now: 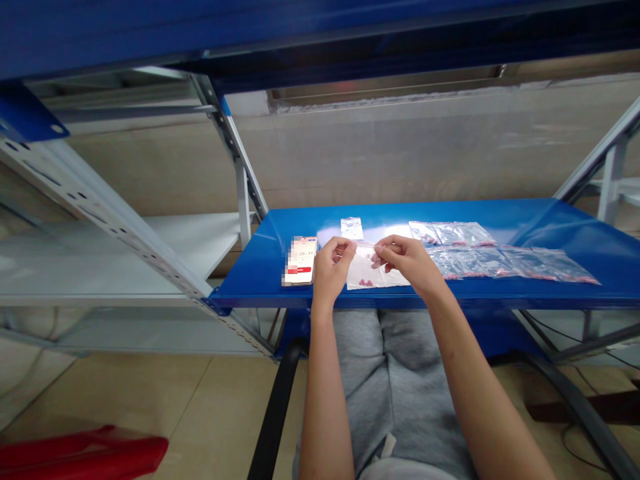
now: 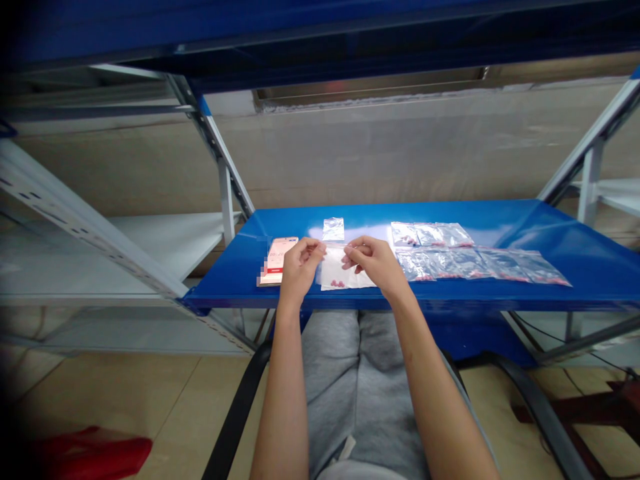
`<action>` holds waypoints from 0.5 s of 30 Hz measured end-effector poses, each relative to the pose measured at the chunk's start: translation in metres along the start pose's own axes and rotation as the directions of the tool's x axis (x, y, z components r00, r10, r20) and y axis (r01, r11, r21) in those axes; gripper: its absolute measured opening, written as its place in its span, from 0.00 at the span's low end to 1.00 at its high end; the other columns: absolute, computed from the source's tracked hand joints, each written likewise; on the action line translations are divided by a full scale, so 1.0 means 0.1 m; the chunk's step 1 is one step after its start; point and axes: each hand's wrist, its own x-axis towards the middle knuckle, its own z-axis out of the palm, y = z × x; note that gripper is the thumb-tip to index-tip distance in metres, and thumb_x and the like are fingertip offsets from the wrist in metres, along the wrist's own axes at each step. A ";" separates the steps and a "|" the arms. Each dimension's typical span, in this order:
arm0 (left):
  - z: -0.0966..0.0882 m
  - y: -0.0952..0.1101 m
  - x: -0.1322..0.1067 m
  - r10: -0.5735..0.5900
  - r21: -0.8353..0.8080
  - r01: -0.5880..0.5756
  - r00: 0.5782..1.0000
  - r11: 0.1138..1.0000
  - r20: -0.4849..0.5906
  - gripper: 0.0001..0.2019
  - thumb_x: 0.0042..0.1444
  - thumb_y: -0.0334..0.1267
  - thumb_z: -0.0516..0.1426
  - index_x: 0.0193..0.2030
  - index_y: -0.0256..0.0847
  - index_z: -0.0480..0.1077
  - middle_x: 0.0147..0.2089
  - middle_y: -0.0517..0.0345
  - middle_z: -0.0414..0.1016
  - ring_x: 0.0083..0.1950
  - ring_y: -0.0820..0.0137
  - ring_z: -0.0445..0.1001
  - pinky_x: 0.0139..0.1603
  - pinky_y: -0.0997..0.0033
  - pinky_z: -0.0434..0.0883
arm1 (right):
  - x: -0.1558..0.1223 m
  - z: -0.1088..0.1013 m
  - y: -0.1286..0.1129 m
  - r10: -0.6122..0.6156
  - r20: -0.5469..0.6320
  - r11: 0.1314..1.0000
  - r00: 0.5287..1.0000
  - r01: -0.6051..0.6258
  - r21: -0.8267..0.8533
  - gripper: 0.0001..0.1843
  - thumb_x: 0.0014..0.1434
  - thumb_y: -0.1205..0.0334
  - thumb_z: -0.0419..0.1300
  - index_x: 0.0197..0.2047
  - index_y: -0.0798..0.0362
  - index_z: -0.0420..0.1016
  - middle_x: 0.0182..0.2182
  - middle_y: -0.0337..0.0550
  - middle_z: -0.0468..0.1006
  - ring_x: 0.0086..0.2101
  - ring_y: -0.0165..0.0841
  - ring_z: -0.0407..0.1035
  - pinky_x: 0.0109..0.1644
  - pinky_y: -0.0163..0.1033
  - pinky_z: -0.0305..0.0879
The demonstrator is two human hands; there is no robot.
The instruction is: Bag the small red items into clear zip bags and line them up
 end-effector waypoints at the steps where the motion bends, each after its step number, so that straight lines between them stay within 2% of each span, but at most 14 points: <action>1: 0.00 0.00 0.00 0.000 0.002 0.000 1.000 1.000 -0.001 0.10 0.63 0.45 0.62 0.38 0.40 0.75 0.36 0.56 0.80 0.40 0.67 0.78 0.42 0.70 0.71 | 0.00 0.00 0.00 0.004 0.007 1.000 1.000 -0.004 -0.001 0.24 0.51 0.40 0.73 0.34 0.53 0.75 0.28 0.46 0.84 0.28 0.36 0.79 0.27 0.36 0.67; 8: -0.01 -0.01 0.00 -0.007 0.024 0.007 1.000 1.000 0.000 0.10 0.63 0.45 0.61 0.38 0.40 0.75 0.37 0.55 0.80 0.41 0.66 0.78 0.43 0.69 0.72 | 0.01 0.00 0.02 -0.021 0.010 1.000 1.000 0.021 -0.007 0.24 0.51 0.41 0.72 0.33 0.53 0.75 0.27 0.45 0.83 0.27 0.34 0.77 0.27 0.35 0.66; 15: -0.05 -0.03 0.00 -0.051 0.051 0.049 0.998 0.997 0.044 0.10 0.62 0.45 0.61 0.37 0.40 0.75 0.37 0.55 0.80 0.41 0.65 0.78 0.44 0.67 0.71 | 0.01 -0.02 -0.01 -0.072 -0.019 0.993 0.997 0.070 -0.095 0.20 0.53 0.44 0.71 0.32 0.53 0.77 0.26 0.46 0.82 0.27 0.34 0.75 0.27 0.36 0.62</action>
